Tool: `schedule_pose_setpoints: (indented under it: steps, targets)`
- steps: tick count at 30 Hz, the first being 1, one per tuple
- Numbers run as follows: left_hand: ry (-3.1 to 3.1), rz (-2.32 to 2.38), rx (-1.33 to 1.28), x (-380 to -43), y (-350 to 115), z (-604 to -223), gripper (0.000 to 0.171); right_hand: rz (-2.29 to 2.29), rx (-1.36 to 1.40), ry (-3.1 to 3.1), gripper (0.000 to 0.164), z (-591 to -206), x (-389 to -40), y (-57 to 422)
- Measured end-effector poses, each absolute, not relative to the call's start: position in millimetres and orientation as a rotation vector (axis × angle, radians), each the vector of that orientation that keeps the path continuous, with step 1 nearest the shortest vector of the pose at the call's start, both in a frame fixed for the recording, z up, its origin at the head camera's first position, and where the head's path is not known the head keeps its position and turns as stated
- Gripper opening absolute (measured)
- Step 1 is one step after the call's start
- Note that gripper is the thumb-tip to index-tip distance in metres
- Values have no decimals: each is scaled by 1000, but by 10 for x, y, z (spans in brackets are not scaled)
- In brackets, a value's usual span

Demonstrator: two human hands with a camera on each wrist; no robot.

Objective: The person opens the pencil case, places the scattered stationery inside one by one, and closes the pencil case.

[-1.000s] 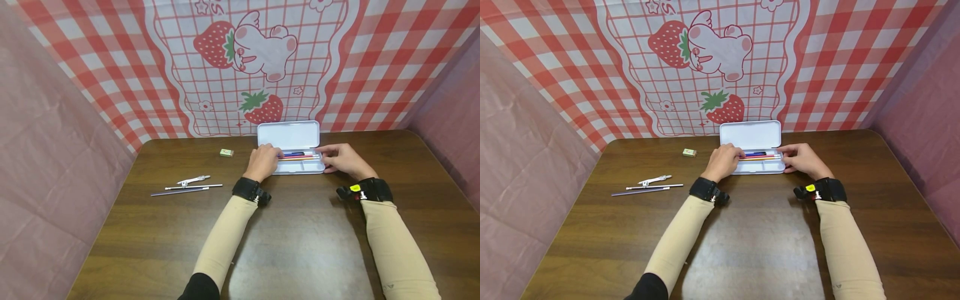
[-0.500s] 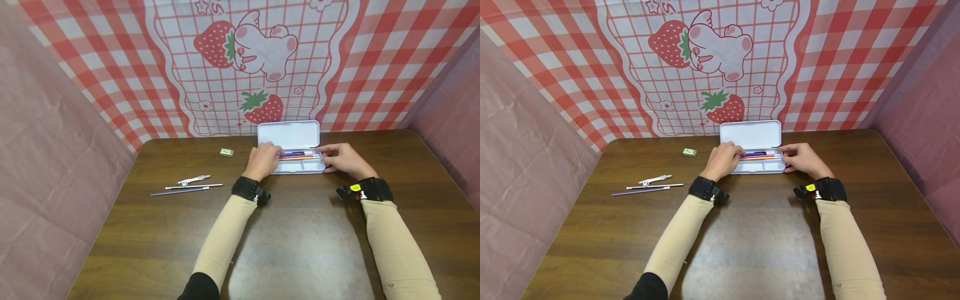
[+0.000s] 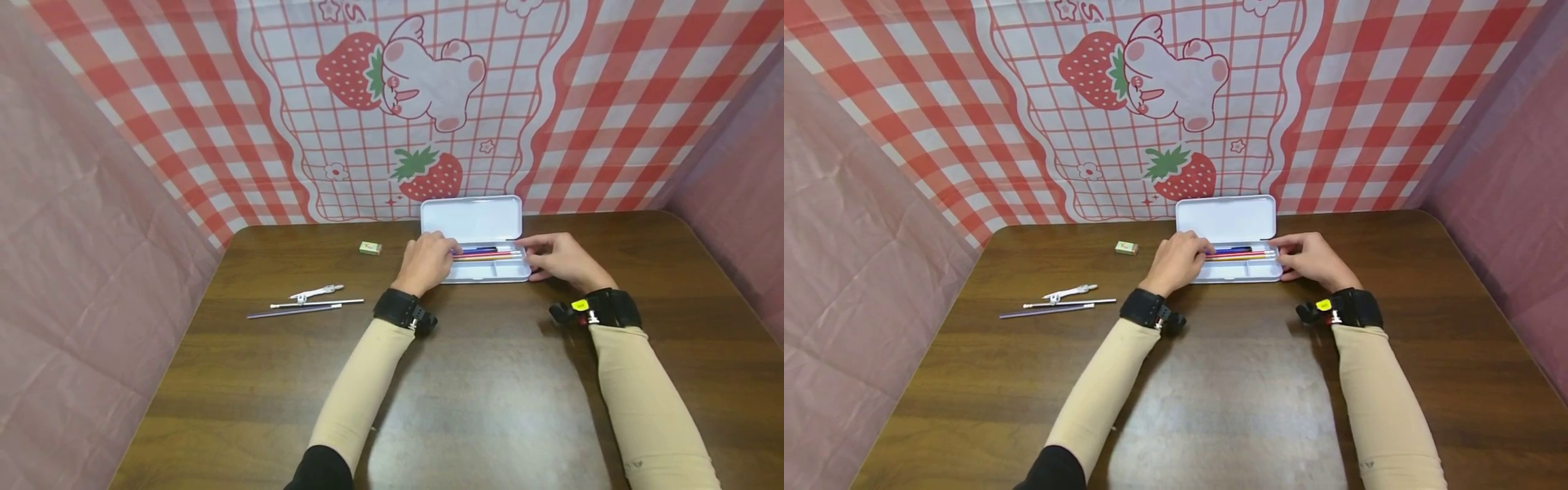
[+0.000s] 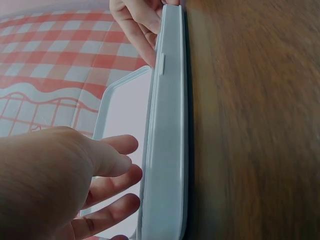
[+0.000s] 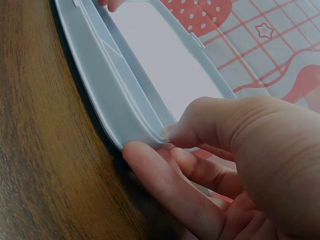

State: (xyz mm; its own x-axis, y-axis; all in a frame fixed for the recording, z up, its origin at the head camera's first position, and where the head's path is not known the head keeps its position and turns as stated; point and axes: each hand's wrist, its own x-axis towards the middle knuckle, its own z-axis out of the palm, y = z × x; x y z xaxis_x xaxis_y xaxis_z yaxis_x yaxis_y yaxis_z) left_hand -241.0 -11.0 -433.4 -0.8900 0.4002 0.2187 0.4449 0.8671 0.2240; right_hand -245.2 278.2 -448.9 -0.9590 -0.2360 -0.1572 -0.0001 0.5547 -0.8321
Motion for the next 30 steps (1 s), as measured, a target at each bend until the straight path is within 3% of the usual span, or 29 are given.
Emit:
schedule_pose_setpoints:
  steps: [30]
  targets:
    - [-2835, -360, -652, -2273, -597, -4329, 24, -1352, -196, 2550, 43, -4489, -2444, 2782]
